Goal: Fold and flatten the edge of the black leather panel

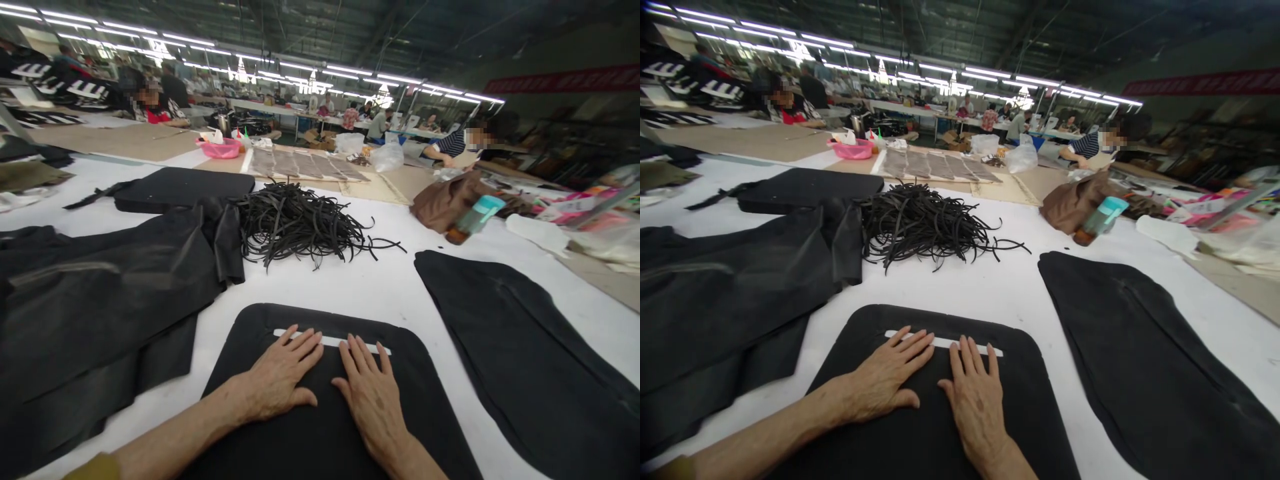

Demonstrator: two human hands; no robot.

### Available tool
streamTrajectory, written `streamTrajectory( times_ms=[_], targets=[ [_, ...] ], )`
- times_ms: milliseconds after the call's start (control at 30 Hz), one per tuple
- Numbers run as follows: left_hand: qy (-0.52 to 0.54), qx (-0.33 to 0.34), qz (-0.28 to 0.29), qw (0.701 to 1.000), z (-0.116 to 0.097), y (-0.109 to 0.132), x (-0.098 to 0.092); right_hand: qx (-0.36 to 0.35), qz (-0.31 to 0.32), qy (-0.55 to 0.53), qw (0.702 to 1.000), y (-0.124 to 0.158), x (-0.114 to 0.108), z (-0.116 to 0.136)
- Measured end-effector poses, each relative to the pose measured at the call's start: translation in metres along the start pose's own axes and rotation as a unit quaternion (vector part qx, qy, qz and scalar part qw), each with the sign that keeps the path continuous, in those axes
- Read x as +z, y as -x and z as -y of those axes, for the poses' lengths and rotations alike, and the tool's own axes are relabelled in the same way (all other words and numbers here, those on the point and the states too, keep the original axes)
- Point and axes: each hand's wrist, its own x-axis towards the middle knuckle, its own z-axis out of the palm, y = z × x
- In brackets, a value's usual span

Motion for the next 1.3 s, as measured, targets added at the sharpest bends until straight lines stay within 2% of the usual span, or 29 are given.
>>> streamTrajectory(
  times_ms=[133,200,300,400,500,567,867,1000,1100,1300],
  targets=[
    [-0.004,0.007,-0.002,1.0,-0.001,0.0,0.001,-0.103,0.012,-0.032,0.994,-0.011,-0.003,0.003],
    [-0.006,0.003,-0.003,1.0,0.0,0.003,0.001,-0.13,0.017,-0.042,0.99,-0.012,0.0,-0.001],
    [-0.013,-0.03,-0.003,0.999,0.003,0.015,-0.001,-0.13,-0.008,-0.034,0.991,-0.002,0.009,-0.014],
    [-0.026,-0.093,-0.001,0.995,0.01,0.036,-0.005,-0.103,-0.061,-0.012,0.993,0.013,0.018,-0.029],
    [-0.031,-0.142,0.009,0.989,0.017,0.057,-0.008,-0.065,-0.102,0.013,0.993,0.027,0.021,-0.039],
    [-0.029,-0.154,0.014,0.988,0.021,0.065,-0.009,-0.048,-0.106,0.025,0.993,0.031,0.02,-0.043],
    [-0.053,-0.157,-0.002,0.986,0.026,0.068,-0.007,0.006,-0.046,-0.002,0.999,0.033,0.015,-0.041],
    [-0.083,-0.164,-0.036,0.982,0.024,0.069,-0.006,0.042,-0.03,-0.021,0.998,0.016,-0.008,-0.044],
    [-0.123,-0.159,-0.081,0.976,0.024,0.069,-0.004,0.082,-0.025,-0.028,0.996,-0.005,-0.029,-0.058],
    [-0.177,-0.126,-0.129,0.968,0.036,0.072,0.015,0.152,0.109,-0.151,0.971,-0.025,-0.051,-0.09]
  ],
)
